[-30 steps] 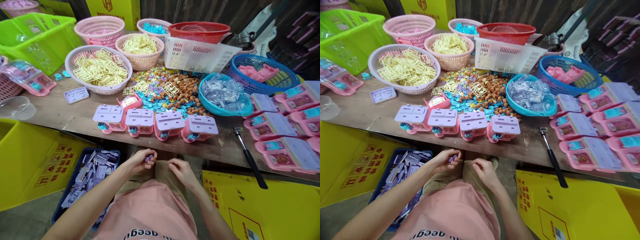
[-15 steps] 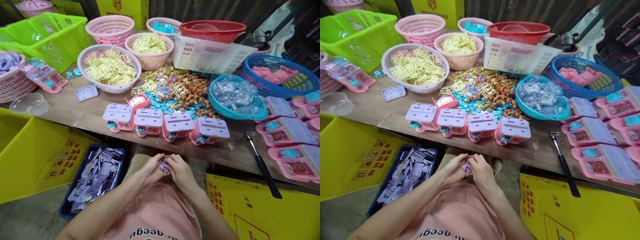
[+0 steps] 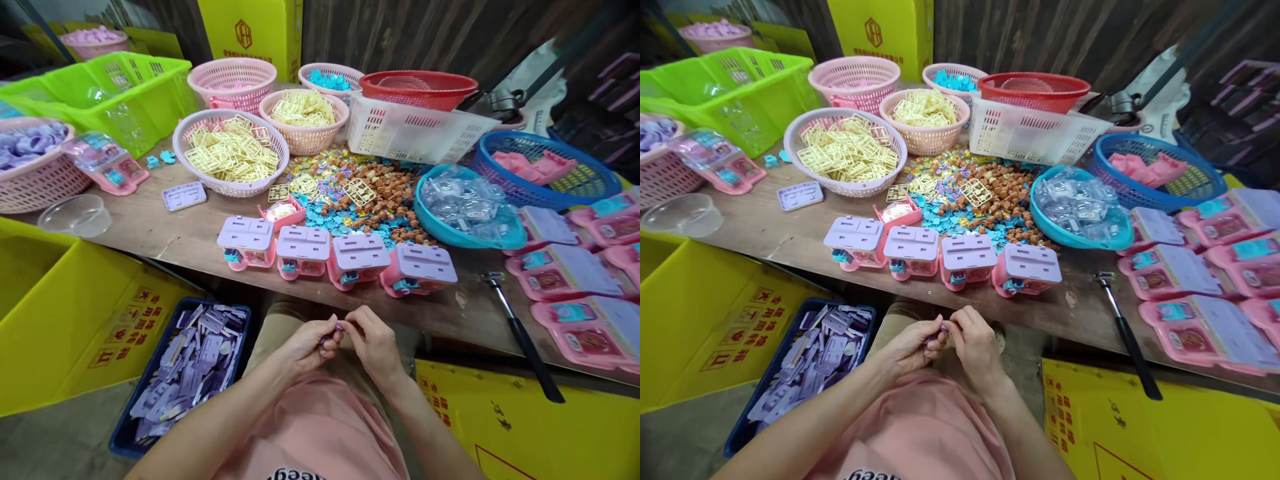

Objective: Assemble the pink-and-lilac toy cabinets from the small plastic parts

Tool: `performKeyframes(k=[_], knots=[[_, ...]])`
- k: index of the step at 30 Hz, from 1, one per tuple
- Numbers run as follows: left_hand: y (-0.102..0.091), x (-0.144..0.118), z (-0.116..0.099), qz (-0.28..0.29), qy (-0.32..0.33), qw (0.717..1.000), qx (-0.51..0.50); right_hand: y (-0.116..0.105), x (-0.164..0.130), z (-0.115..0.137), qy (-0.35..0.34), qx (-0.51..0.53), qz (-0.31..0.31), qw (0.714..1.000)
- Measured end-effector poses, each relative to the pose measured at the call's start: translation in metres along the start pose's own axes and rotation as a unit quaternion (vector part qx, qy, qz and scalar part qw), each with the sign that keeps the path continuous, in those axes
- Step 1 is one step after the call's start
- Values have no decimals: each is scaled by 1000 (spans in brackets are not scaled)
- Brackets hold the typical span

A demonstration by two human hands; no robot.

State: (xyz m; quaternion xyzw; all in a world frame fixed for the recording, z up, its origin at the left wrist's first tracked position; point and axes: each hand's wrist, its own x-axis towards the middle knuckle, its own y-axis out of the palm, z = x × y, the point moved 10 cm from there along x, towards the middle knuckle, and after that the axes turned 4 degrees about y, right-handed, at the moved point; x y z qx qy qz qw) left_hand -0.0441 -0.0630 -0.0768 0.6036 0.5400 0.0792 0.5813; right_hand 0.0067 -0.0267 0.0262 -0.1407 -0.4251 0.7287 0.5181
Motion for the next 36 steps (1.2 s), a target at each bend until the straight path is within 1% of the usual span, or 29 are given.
performKeyframes(k=[2,4,9,11,14,17,18,20,23,27,31,33,34,35,36], knots=[[3,2,-4,-30,27,999,-31,-4,-4,1,21,-12,-60,998],[8,3,-8,-47,53,997,-38,-4,-8,3,33,-8,-91,995],[25,1,-20,-20,124,992,16,-11,-10,-7,101,40,-154,982],[28,-1,-23,-18,142,989,36,-15,-9,-7,103,64,-170,978],[29,-2,-24,-22,147,987,64,-19,-7,-2,80,77,-168,980],[27,-4,-29,-39,165,980,105,-21,-5,7,40,42,-163,985],[26,-4,-31,-47,167,978,115,-20,-4,10,24,30,-154,987],[25,-5,-31,-60,152,978,127,-17,-2,14,-2,17,-133,991],[29,-5,-29,-61,121,981,138,-16,-1,15,-16,-10,-120,993],[33,-5,-34,-60,134,973,176,-17,-1,17,-32,-81,-119,989],[30,0,-37,-52,136,967,208,-16,2,20,-54,-137,-103,984],[30,0,-44,-49,140,954,261,-15,6,17,-57,-128,-97,985],[32,-2,-54,-54,164,937,303,-16,8,13,-49,-103,-105,988],[37,-7,-70,-66,212,910,350,-20,11,6,-30,-64,-123,990],[44,-14,-90,-83,274,871,400,-23,14,-4,0,-19,-149,989]])
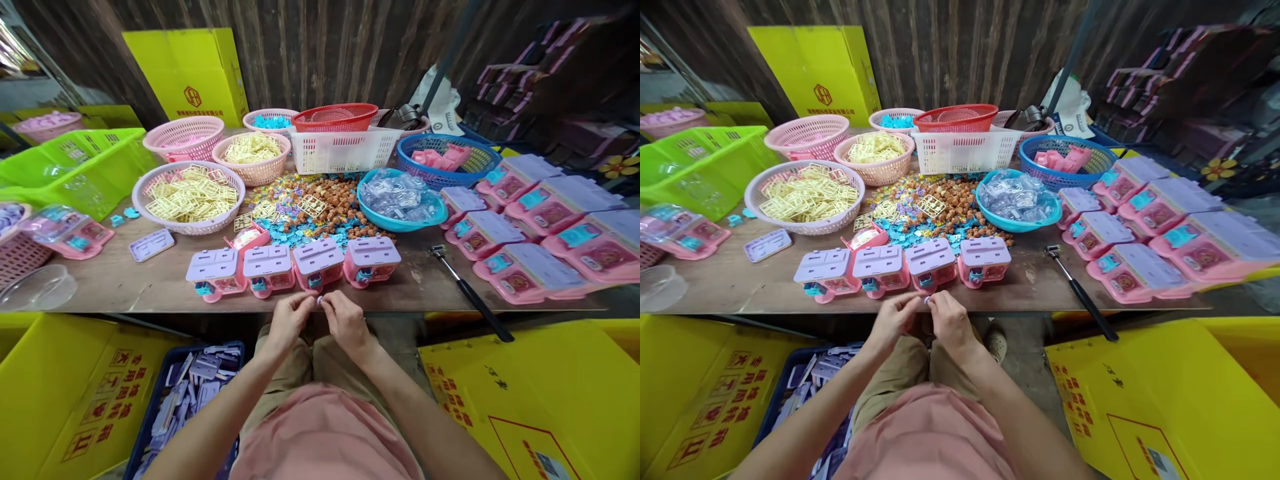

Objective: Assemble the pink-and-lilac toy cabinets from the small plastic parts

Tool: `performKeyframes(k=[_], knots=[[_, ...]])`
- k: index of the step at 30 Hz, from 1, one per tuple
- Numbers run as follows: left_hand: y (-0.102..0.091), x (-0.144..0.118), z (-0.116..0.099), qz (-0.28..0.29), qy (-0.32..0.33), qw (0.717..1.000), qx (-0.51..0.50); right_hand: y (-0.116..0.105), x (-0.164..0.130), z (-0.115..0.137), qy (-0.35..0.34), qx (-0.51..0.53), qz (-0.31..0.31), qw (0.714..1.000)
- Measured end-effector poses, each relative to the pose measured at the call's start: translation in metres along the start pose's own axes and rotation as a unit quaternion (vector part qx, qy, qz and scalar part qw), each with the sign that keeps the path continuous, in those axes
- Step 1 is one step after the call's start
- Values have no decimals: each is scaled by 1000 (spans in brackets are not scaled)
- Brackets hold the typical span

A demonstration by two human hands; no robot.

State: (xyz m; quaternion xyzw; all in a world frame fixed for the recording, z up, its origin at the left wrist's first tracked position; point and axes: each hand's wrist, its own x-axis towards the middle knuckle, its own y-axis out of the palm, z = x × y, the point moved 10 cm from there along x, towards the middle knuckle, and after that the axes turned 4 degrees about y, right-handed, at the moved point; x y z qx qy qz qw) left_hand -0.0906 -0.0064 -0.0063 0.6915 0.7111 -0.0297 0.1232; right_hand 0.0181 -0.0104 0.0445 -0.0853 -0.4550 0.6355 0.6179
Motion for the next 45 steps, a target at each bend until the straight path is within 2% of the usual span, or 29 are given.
performKeyframes(k=[2,3,5,8,10,13,15,22,28,31,34,35,36,38,39,40,41,42,43,45], knots=[[-18,7,-44,-69,120,982,125,0,3,-22,78,65,-51,994],[-20,11,-62,-87,156,966,189,2,4,-31,108,83,-69,988],[-15,24,-86,-82,181,928,314,11,3,-40,140,94,-88,982],[3,48,-106,-43,201,874,440,19,1,-43,155,92,-107,978],[13,64,-109,-5,204,857,474,20,-1,-42,155,88,-120,977],[25,84,-102,67,183,851,488,18,-2,-40,147,74,-140,976],[27,92,-99,91,175,851,487,16,-1,-39,139,63,-153,976],[27,96,-96,105,182,844,494,18,1,-33,94,17,-172,980],[28,93,-92,124,157,813,547,26,5,-25,71,-17,-174,982],[29,95,-96,131,151,802,563,26,7,-22,65,-23,-175,982],[30,91,-108,109,173,807,554,16,8,-16,43,-18,-164,985],[27,86,-114,82,191,816,539,11,7,-12,35,-17,-160,986],[22,78,-121,47,209,838,502,3,7,-8,31,-14,-156,987],[6,58,-120,-13,208,915,345,-14,4,3,27,9,-155,987],[0,48,-108,-15,171,960,220,-22,3,11,20,27,-155,987],[0,38,-87,8,103,990,91,-29,3,21,5,47,-147,988],[3,27,-64,30,23,999,-28,-32,3,33,-19,63,-129,990],[6,14,-43,40,-52,989,-129,-32,4,47,-47,70,-101,991],[8,1,-26,39,-114,970,-211,-28,5,60,-75,64,-67,993],[6,-17,-5,7,-183,928,-324,-13,5,79,-110,32,3,993]])
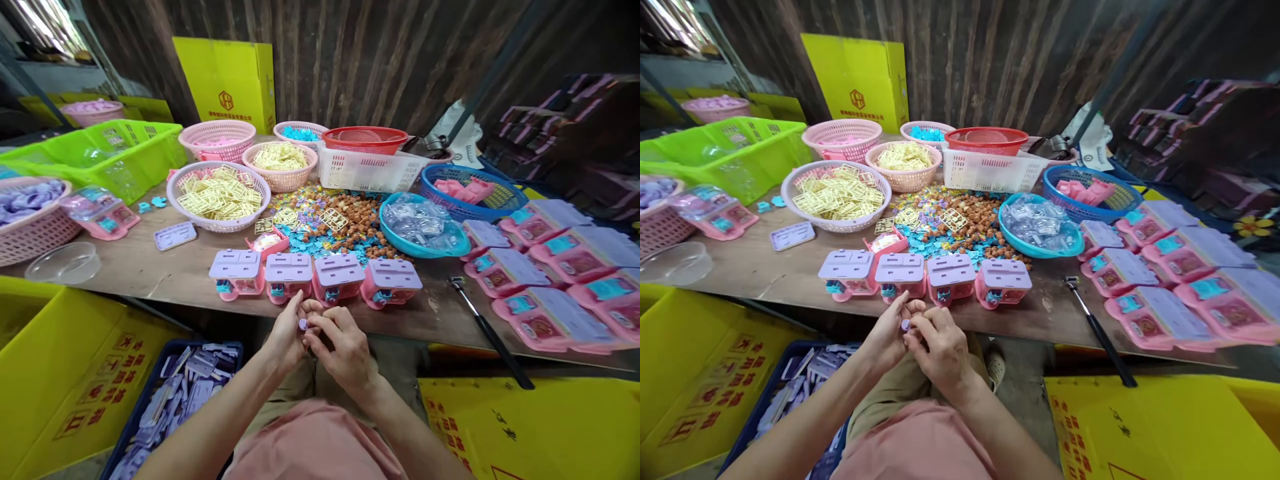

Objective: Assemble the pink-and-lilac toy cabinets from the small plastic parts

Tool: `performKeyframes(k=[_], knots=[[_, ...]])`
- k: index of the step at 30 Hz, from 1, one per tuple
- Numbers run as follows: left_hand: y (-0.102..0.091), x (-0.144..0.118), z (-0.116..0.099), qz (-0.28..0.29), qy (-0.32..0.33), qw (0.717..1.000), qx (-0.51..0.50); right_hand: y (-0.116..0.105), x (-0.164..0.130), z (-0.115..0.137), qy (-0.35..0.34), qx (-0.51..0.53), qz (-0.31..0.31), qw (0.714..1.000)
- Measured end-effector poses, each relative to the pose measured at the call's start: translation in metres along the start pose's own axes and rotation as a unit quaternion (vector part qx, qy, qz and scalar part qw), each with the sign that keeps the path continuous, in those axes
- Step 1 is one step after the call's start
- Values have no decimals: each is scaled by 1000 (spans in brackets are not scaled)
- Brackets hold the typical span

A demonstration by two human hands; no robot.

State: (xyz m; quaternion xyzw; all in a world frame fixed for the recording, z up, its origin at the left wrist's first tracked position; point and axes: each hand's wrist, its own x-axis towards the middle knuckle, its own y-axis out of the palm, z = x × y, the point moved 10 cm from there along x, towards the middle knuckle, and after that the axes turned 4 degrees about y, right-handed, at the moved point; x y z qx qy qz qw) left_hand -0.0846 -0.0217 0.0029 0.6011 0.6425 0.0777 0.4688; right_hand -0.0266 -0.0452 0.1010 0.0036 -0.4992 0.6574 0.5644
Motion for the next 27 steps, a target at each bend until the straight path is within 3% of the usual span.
performKeyframes(k=[3,6,13,16,18,20,23,25,27], knots=[[-17,-9,6,-39,-9,996,-83,25,1,6,4,-31,67,997],[-28,-12,3,-49,11,995,-92,41,0,2,26,-17,93,995],[-45,-13,0,10,68,997,-41,32,2,-1,24,5,4,1000],[-52,-13,-2,35,84,996,-9,39,3,4,9,40,22,999],[-59,-14,-12,26,135,989,56,47,5,-6,73,95,47,992],[-64,-18,-29,8,214,962,167,59,2,-25,185,158,77,967],[-63,-30,-50,-11,321,887,332,81,-8,-43,320,244,139,905],[-60,-35,-56,-9,350,852,390,91,-12,-45,352,267,173,880],[-58,-37,-60,3,348,840,416,94,-10,-45,344,253,190,884]])
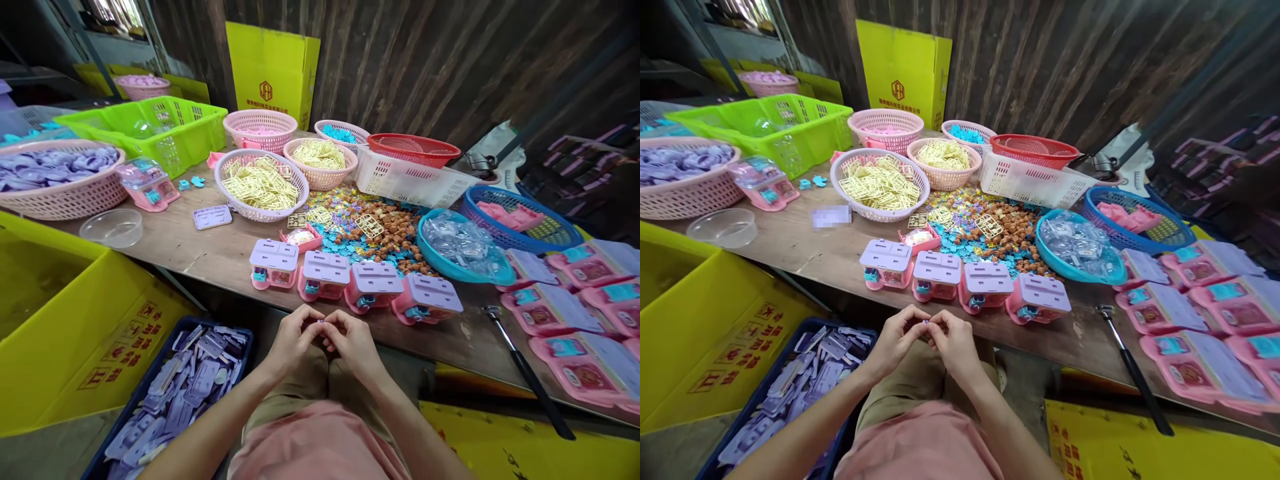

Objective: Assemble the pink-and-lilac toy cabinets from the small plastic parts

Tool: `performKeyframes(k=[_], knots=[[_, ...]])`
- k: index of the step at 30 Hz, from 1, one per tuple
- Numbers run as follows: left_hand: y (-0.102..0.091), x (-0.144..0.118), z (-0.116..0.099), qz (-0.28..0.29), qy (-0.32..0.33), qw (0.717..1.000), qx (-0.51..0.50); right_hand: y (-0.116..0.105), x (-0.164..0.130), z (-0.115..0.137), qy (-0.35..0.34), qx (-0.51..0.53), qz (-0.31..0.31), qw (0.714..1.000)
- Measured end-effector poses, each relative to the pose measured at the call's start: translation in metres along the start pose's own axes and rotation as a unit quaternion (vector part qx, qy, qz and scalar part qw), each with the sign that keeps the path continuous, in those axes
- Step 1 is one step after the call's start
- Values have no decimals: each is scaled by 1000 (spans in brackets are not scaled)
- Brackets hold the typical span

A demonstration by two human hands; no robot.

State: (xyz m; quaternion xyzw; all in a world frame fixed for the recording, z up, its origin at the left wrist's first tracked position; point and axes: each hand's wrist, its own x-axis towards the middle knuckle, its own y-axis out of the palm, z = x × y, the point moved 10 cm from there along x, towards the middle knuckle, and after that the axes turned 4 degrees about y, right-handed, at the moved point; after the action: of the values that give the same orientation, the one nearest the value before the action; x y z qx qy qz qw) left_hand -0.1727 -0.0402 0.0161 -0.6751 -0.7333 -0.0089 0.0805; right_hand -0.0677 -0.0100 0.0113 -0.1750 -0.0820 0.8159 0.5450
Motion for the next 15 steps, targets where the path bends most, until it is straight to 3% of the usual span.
performKeyframes(k=[3,7,9,12,15], knots=[[-12,13,-14,5,24,999,27,-1,5,8,-48,-54,-24,997],[-42,57,-55,-42,125,987,93,-4,15,13,-107,-69,-120,984],[-37,86,-67,7,155,980,124,-3,21,13,-133,-72,-170,974],[-19,121,-65,105,148,965,189,-2,28,12,-162,-87,-219,958],[-11,135,-55,128,144,954,228,-6,31,12,-183,-106,-246,946]])
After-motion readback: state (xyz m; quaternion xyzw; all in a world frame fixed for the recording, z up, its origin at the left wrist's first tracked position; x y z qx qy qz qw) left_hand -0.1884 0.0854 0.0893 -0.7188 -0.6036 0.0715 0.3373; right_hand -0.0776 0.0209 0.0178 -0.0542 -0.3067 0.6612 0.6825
